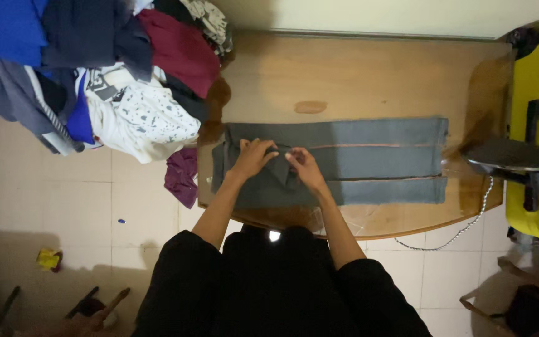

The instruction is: The person irons a shirt on a wooden table, then folds it into a square shape by bringing the sleeves and bottom half inward.

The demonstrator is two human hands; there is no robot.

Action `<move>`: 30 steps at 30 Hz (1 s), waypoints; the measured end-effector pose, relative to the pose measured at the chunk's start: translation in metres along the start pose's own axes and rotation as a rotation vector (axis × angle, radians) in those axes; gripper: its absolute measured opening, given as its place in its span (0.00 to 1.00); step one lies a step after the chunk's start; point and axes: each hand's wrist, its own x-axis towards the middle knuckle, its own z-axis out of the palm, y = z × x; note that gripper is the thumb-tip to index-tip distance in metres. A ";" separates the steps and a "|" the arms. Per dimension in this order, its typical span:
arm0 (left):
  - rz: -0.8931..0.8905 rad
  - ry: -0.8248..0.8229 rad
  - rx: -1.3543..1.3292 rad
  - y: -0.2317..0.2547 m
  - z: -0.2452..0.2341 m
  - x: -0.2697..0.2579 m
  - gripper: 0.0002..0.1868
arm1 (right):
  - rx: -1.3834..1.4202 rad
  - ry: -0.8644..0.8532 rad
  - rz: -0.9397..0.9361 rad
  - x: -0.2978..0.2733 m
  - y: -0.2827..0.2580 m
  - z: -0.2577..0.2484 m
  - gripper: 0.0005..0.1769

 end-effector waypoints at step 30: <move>-0.091 0.131 -0.064 -0.046 -0.018 0.015 0.16 | -1.139 0.235 -0.512 -0.069 -0.037 0.045 0.12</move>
